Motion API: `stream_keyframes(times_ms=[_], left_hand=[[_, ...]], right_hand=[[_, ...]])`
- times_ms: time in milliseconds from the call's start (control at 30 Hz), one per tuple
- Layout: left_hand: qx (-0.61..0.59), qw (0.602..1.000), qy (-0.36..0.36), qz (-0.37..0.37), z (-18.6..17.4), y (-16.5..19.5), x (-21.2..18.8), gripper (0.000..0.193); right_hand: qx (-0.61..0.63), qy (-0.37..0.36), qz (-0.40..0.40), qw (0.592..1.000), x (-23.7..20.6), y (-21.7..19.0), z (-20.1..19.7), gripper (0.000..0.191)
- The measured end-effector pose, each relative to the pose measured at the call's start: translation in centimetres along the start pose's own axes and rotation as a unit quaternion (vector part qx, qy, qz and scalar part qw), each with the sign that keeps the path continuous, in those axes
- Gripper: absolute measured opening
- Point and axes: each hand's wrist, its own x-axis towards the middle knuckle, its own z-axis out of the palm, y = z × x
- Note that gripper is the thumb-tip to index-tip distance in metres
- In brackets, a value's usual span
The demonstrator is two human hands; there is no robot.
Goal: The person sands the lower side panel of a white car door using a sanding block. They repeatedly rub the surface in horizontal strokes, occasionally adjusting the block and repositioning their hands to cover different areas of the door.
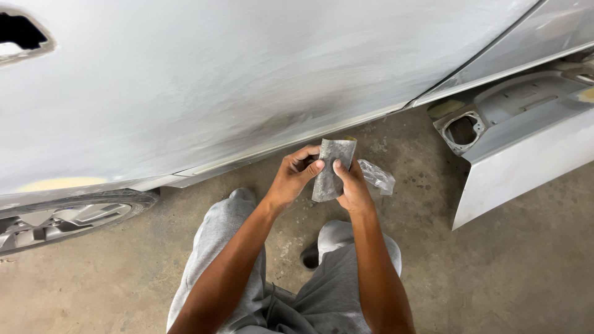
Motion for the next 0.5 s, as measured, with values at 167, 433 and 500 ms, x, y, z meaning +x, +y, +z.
stream_keyframes(times_ms=[167,433,500], left_hand=[[0.034,0.999,0.005,0.007,-0.9,0.5,0.0,0.033],[0.172,0.98,-0.086,0.044,-1.4,1.7,-0.4,0.062],[0.167,0.982,-0.091,0.011,-1.2,1.9,-0.4,0.07]], right_hand=[[0.023,-0.023,-0.003,0.999,0.4,0.7,0.3,0.058],[0.113,-0.059,-0.03,0.991,1.1,1.9,0.3,0.046],[0.139,-0.072,-0.038,0.987,1.1,1.8,0.6,0.044]])
